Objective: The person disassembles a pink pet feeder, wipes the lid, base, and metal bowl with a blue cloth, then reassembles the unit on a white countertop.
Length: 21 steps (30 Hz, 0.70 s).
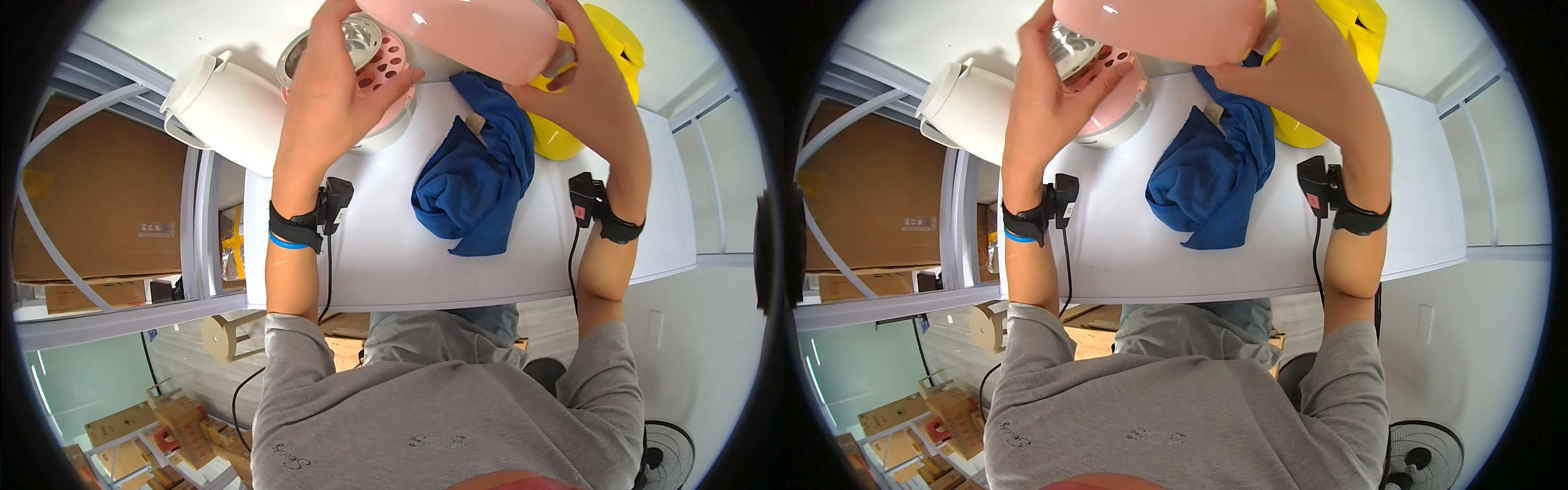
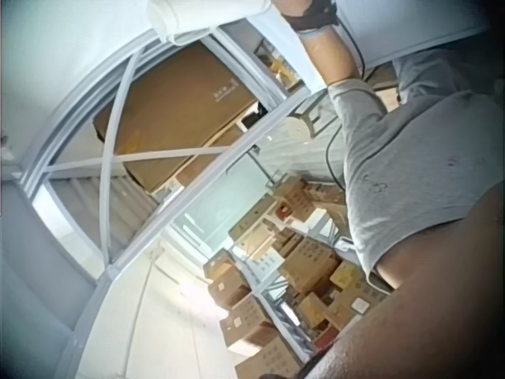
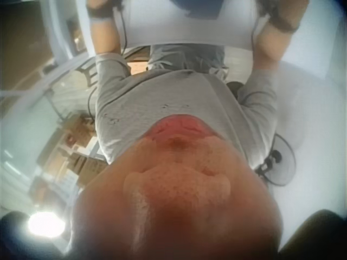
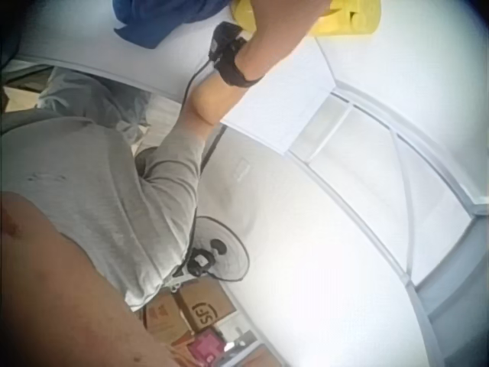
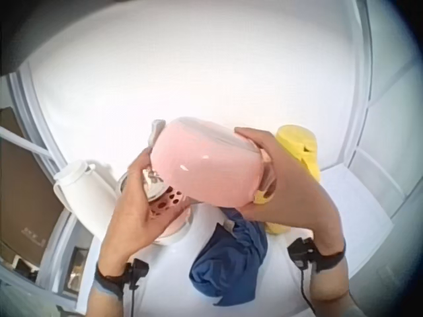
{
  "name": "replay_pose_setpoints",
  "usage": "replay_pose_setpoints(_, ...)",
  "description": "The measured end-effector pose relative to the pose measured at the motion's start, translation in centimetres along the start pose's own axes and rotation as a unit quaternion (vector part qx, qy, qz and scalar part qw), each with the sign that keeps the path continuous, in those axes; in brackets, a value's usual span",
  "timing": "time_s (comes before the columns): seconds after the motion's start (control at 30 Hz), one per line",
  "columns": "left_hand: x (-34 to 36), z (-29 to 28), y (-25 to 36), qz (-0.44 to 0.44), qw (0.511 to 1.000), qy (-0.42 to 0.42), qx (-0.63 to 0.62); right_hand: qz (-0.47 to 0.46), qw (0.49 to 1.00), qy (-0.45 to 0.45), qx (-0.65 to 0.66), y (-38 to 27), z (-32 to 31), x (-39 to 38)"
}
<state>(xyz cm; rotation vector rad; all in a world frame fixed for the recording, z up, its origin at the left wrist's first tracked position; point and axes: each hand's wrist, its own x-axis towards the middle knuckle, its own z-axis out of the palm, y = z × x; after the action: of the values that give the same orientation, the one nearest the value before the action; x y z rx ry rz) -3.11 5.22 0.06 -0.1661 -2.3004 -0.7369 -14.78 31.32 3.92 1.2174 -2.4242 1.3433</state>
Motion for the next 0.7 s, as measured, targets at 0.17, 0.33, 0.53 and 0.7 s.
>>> replay_pose_setpoints(0.17, -0.3, -1.2, -1.5, -0.004, 0.996, 0.005, -0.09, -0.021, 0.993, -0.082, -0.08, 0.1, -2.1, -0.7)
replay_pose_setpoints(0.33, -0.5, -3.9, 0.4, 0.103, 0.986, -0.127, -0.04, -0.062, 0.982, -0.133, -0.117, 0.7, -3.0, -0.9)
replay_pose_setpoints(0.53, -0.7, -5.6, 1.2, 0.089, 0.98, -0.177, -0.033, -0.183, 0.974, -0.073, -0.11, 2.1, -1.7, -0.9)
replay_pose_setpoints(0.7, -2.1, -6.8, 1.0, 0.001, 0.977, -0.198, -0.081, -0.249, 0.951, 0.018, -0.18, 2.7, 0.4, 0.8)
